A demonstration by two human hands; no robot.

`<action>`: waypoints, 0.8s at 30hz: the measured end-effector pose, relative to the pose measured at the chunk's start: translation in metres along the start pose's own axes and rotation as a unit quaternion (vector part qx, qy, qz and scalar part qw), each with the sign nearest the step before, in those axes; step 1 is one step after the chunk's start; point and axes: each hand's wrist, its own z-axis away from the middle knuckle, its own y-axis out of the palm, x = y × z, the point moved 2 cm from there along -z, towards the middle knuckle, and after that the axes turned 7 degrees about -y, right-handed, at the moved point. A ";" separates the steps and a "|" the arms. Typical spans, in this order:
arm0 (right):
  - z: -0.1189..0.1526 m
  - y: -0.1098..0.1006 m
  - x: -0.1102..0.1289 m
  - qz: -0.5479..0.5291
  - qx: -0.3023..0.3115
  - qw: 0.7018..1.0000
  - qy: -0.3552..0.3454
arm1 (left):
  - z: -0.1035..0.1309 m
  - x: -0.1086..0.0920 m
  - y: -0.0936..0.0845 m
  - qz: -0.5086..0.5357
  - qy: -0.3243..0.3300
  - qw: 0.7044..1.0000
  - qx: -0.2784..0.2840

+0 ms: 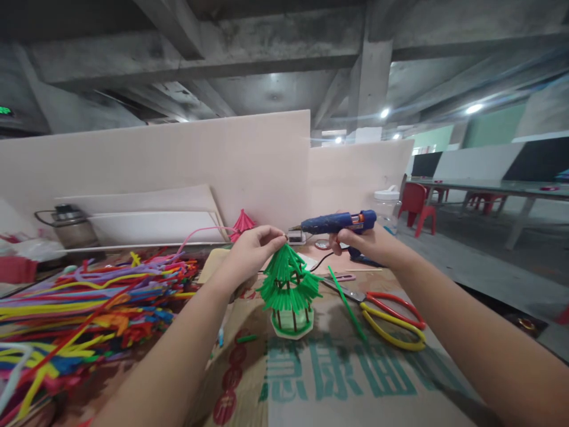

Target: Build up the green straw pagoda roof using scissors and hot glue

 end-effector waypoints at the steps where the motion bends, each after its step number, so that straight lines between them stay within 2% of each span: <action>1: 0.001 -0.001 -0.004 -0.010 -0.008 1.000 -0.001 | 0.000 0.000 0.001 0.000 0.001 1.000 0.003; 4: 0.002 -0.002 -0.024 -0.043 -0.042 0.998 0.016 | 0.000 0.000 -0.002 0.013 0.011 1.000 0.015; 8: -0.001 0.003 -0.063 -0.087 -0.080 0.986 0.118 | 0.000 0.006 -0.018 0.024 -0.006 1.000 -0.017; 13: -0.013 0.011 -0.127 0.013 0.015 0.984 0.179 | -0.012 0.030 -0.032 -0.035 -0.052 0.996 -0.069; 18: -0.010 0.027 -0.186 0.038 0.013 0.976 0.212 | -0.061 0.073 -0.021 -0.150 -0.089 0.984 -0.041; 24: 0.003 0.051 -0.212 0.099 0.007 0.971 0.218 | -0.124 0.113 0.008 -0.295 -0.054 0.954 0.025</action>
